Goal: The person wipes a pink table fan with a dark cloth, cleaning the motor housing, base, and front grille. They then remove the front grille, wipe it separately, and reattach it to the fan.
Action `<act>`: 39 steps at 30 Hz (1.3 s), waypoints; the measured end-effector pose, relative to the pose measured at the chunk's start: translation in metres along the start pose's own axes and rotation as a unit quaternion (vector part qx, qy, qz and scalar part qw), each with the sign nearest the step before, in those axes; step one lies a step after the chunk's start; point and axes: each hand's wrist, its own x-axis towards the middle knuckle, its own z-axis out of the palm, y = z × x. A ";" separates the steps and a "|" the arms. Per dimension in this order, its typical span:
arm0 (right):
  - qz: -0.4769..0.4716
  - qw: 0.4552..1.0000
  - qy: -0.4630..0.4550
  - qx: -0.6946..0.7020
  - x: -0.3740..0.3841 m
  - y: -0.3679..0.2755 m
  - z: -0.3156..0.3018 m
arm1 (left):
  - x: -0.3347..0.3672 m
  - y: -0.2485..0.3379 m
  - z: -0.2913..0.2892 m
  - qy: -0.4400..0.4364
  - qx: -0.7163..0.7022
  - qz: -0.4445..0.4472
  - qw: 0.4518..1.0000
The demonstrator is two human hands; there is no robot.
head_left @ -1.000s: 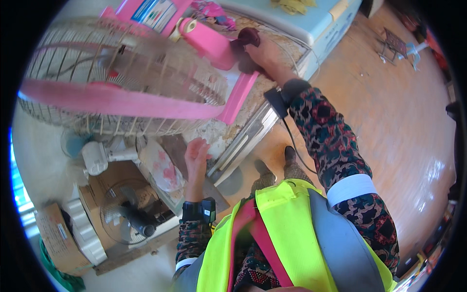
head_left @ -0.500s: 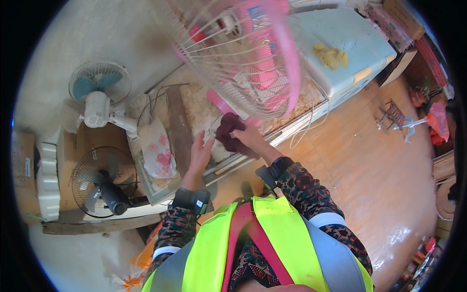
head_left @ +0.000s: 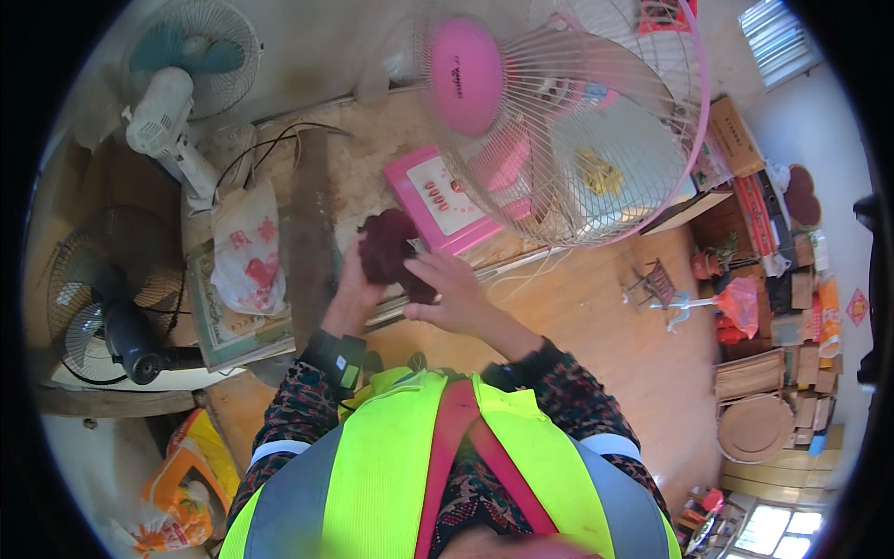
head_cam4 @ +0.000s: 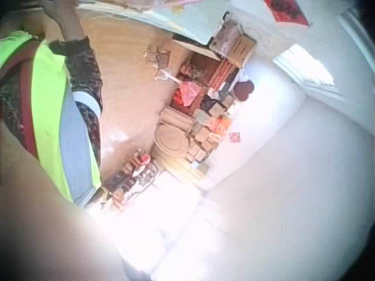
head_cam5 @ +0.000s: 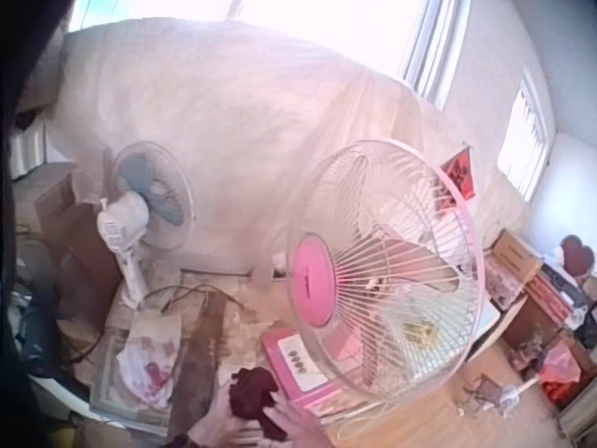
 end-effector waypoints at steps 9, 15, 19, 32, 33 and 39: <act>-0.130 0.885 0.401 -0.195 0.020 -0.061 -0.245 | 0.017 0.130 0.154 -0.197 0.136 0.370 0.898; 0.093 0.908 0.405 0.047 0.093 -0.055 -0.270 | 0.031 0.111 0.241 -0.101 0.479 0.688 0.536; 0.073 0.931 0.354 0.047 0.101 -0.057 -0.268 | 0.060 0.122 0.248 -0.034 0.592 0.602 0.536; 0.086 0.926 0.345 0.127 0.094 -0.048 -0.259 | 0.056 0.045 0.155 0.025 0.559 0.574 0.598; 0.077 0.930 0.336 0.125 0.093 -0.047 -0.261 | 0.046 0.037 0.158 0.002 0.528 0.604 0.597; 0.078 0.921 0.332 0.191 0.085 -0.044 -0.264 | 0.004 0.047 0.196 -0.027 0.503 0.676 0.538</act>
